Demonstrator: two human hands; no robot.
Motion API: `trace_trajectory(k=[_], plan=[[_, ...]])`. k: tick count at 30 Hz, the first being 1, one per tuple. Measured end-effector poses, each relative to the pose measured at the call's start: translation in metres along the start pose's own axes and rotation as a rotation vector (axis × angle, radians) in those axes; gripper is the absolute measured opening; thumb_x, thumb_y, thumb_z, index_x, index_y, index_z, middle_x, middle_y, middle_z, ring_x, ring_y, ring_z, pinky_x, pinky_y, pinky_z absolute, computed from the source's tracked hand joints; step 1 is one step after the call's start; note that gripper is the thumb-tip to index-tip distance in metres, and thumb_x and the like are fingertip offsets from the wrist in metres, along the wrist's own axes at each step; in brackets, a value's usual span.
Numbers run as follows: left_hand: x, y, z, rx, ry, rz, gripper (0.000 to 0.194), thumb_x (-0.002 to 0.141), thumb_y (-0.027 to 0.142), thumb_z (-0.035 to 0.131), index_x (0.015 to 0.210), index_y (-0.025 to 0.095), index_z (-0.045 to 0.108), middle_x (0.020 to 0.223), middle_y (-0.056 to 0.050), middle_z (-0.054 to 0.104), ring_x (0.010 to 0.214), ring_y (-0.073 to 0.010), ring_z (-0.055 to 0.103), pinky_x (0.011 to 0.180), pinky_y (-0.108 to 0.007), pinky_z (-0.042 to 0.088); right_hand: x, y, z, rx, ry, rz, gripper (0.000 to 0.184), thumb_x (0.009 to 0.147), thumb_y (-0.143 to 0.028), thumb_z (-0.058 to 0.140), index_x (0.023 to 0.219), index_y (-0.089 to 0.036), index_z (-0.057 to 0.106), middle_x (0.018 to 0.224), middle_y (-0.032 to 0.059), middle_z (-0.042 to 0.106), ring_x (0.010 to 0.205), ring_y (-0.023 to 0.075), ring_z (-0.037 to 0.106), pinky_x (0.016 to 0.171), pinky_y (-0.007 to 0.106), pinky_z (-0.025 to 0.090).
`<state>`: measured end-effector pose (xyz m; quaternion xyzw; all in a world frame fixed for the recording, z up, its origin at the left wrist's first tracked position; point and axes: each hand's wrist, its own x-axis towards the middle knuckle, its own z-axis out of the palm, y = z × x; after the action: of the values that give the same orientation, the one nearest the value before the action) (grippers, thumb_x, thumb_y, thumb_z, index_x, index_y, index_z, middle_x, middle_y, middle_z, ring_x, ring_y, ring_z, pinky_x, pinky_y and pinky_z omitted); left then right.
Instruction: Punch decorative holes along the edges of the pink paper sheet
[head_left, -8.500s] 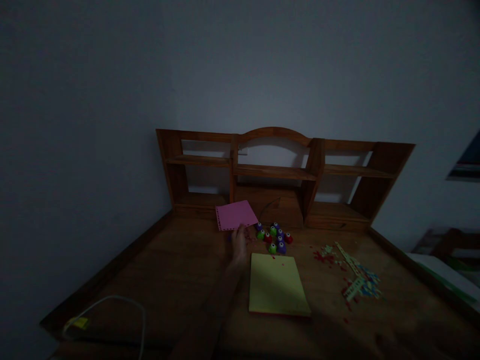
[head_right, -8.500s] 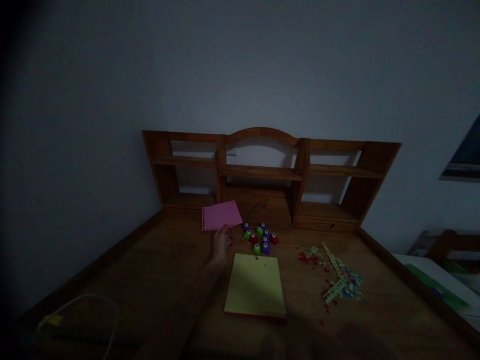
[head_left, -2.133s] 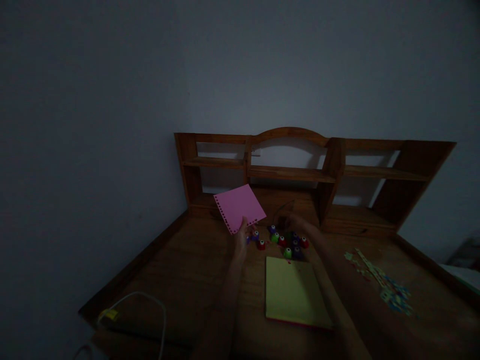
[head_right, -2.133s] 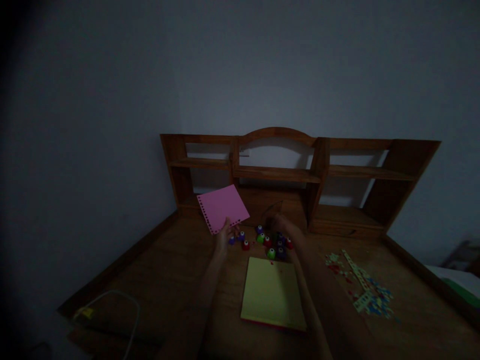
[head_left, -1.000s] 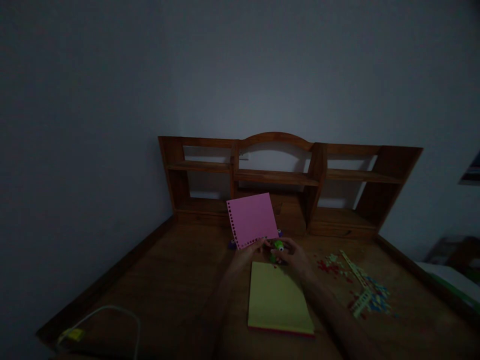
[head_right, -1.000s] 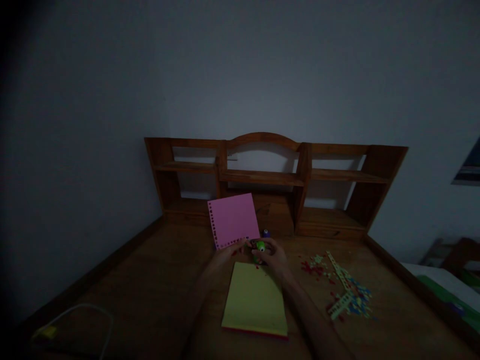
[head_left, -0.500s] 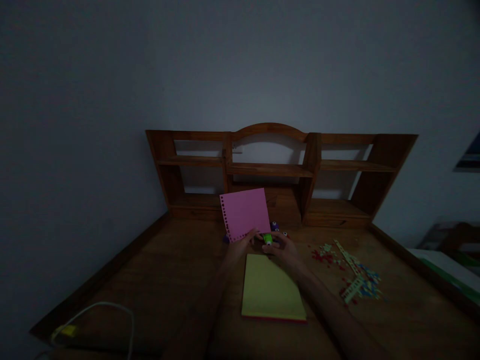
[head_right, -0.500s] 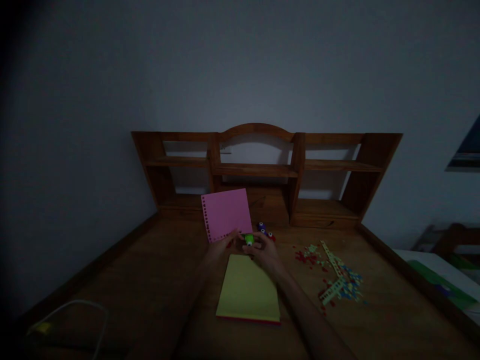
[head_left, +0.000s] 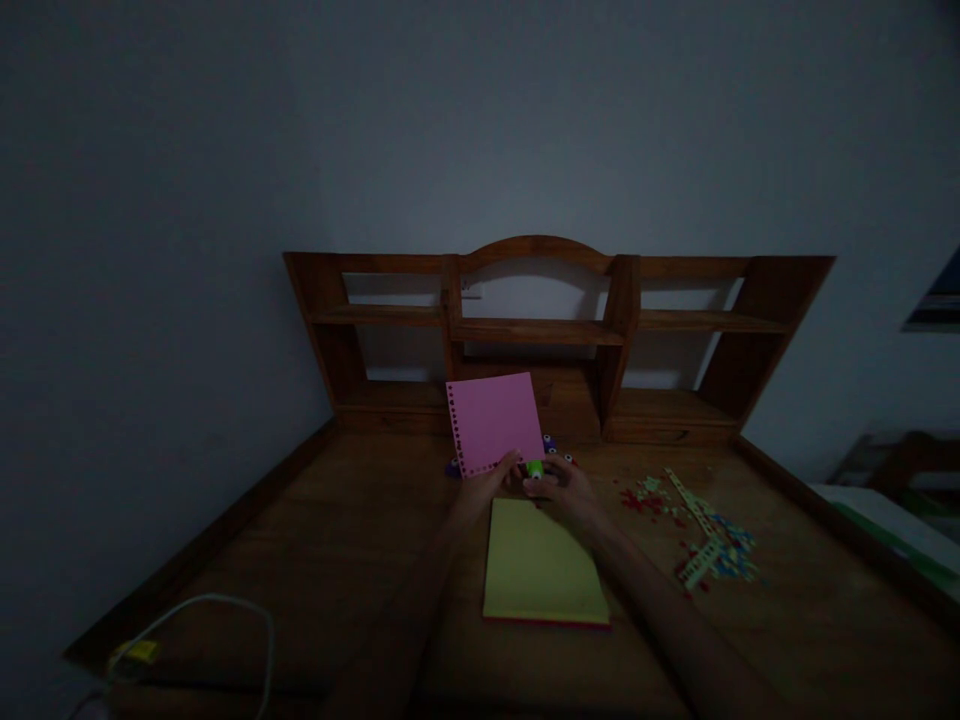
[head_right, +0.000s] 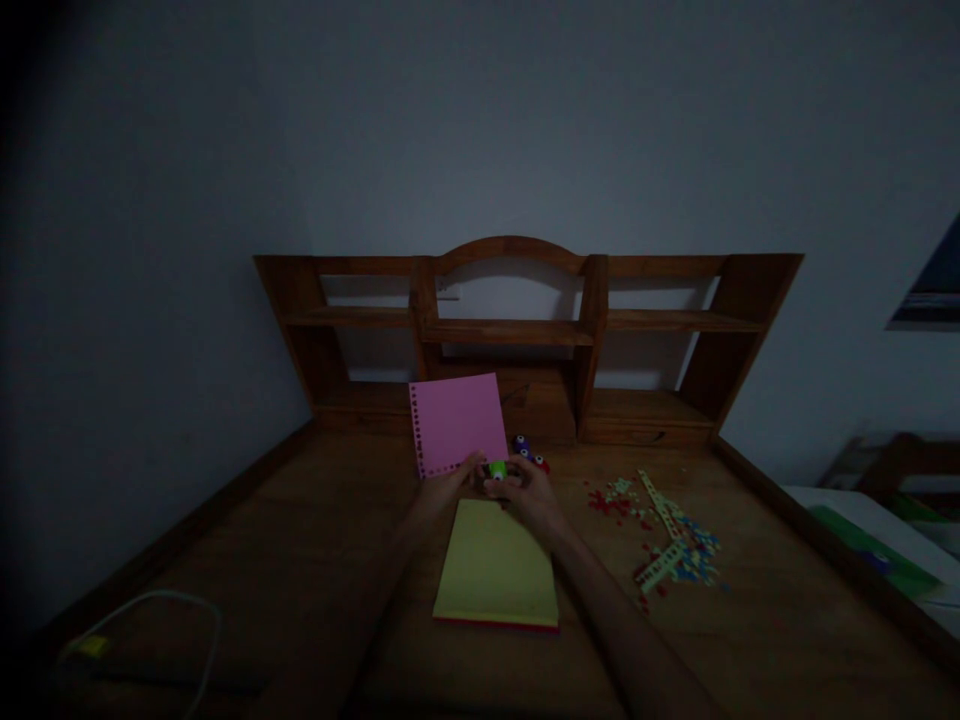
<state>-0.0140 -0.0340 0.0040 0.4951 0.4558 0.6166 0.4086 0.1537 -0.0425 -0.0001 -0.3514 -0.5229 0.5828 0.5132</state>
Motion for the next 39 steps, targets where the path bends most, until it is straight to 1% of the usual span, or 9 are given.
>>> trace_trajectory(k=[5, 9, 13, 17, 20, 24, 29, 34, 39], plan=[[-0.004, 0.000, 0.001, 0.000, -0.030, -0.024, 0.035, 0.070, 0.051, 0.075, 0.060, 0.020, 0.062, 0.070, -0.004, 0.066, 0.070, -0.0194, 0.060, 0.077, -0.032, 0.047, 0.001, 0.002, -0.002, 0.010, -0.002, -0.001, 0.045, 0.058, -0.036, 0.088, 0.095, -0.022, 0.066, 0.092, 0.0029, 0.070, 0.067, 0.0151, 0.065, 0.058, 0.026, 0.047], [-0.005, -0.001, 0.003, -0.046, -0.005, -0.039, 0.032, 0.066, 0.048, 0.079, 0.070, 0.019, 0.067, 0.076, -0.007, 0.070, 0.085, -0.0231, 0.064, 0.082, -0.034, 0.049, -0.002, -0.002, -0.001, -0.013, -0.002, 0.001, 0.042, 0.059, -0.040, 0.088, 0.089, -0.021, 0.066, 0.084, 0.0019, 0.069, 0.059, 0.0120, 0.060, 0.056, 0.025, 0.045], [-0.006, -0.004, 0.004, -0.073, -0.013, -0.020, 0.034, 0.068, 0.045, 0.080, 0.086, 0.018, 0.071, 0.094, -0.009, 0.073, 0.101, -0.0245, 0.063, 0.095, -0.036, 0.047, -0.002, -0.004, -0.003, -0.006, -0.011, -0.004, 0.039, 0.062, -0.044, 0.086, 0.086, -0.020, 0.066, 0.076, -0.0003, 0.066, 0.054, 0.0100, 0.056, 0.053, 0.024, 0.043], [-0.004, -0.012, 0.006, -0.134, -0.032, -0.022, 0.041, 0.071, 0.044, 0.078, 0.101, 0.018, 0.069, 0.111, -0.012, 0.071, 0.104, -0.0240, 0.064, 0.102, -0.040, 0.045, 0.002, 0.003, -0.007, 0.014, -0.030, -0.024, 0.036, 0.069, -0.043, 0.082, 0.091, -0.018, 0.068, 0.077, 0.0007, 0.065, 0.055, 0.0098, 0.053, 0.053, 0.024, 0.043], [-0.002, -0.016, 0.007, -0.150, -0.034, -0.051, 0.041, 0.070, 0.044, 0.079, 0.100, 0.017, 0.070, 0.110, -0.012, 0.071, 0.100, -0.0240, 0.065, 0.100, -0.042, 0.046, 0.005, 0.008, -0.009, 0.040, -0.051, -0.031, 0.034, 0.071, -0.042, 0.081, 0.092, -0.018, 0.070, 0.079, 0.0019, 0.066, 0.060, 0.0104, 0.054, 0.056, 0.024, 0.044], [-0.004, -0.017, 0.010, -0.161, -0.026, 0.003, 0.041, 0.070, 0.041, 0.080, 0.101, 0.018, 0.070, 0.111, -0.012, 0.071, 0.103, -0.0230, 0.065, 0.102, -0.040, 0.045, 0.006, 0.009, -0.008, 0.108, -0.070, 0.005, 0.037, 0.071, -0.044, 0.081, 0.095, -0.019, 0.070, 0.089, 0.0047, 0.069, 0.066, 0.0129, 0.059, 0.057, 0.024, 0.046], [-0.007, -0.017, 0.012, -0.195, -0.051, -0.040, 0.041, 0.070, 0.044, 0.079, 0.099, 0.016, 0.071, 0.108, -0.013, 0.071, 0.096, -0.0243, 0.067, 0.094, -0.040, 0.050, 0.004, 0.008, -0.007, 0.165, -0.070, 0.041, 0.038, 0.070, -0.043, 0.081, 0.097, -0.019, 0.071, 0.099, 0.0077, 0.071, 0.076, 0.0172, 0.064, 0.059, 0.026, 0.048], [-0.007, -0.015, 0.013, -0.203, -0.099, -0.077, 0.039, 0.070, 0.045, 0.078, 0.095, 0.016, 0.072, 0.101, -0.013, 0.072, 0.091, -0.0238, 0.068, 0.090, -0.039, 0.052, 0.004, 0.008, -0.008, 0.201, -0.087, 0.057, 0.036, 0.073, -0.040, 0.080, 0.101, -0.019, 0.072, 0.101, 0.0075, 0.071, 0.077, 0.0170, 0.065, 0.061, 0.026, 0.050], [-0.008, -0.013, 0.015, -0.235, -0.055, -0.075, 0.039, 0.067, 0.045, 0.080, 0.092, 0.016, 0.071, 0.098, -0.011, 0.072, 0.091, -0.0226, 0.066, 0.089, -0.037, 0.051, 0.003, 0.004, -0.006, 0.213, -0.069, 0.081, 0.034, 0.070, -0.040, 0.082, 0.096, -0.020, 0.074, 0.097, 0.0068, 0.072, 0.076, 0.0169, 0.065, 0.062, 0.026, 0.050]])
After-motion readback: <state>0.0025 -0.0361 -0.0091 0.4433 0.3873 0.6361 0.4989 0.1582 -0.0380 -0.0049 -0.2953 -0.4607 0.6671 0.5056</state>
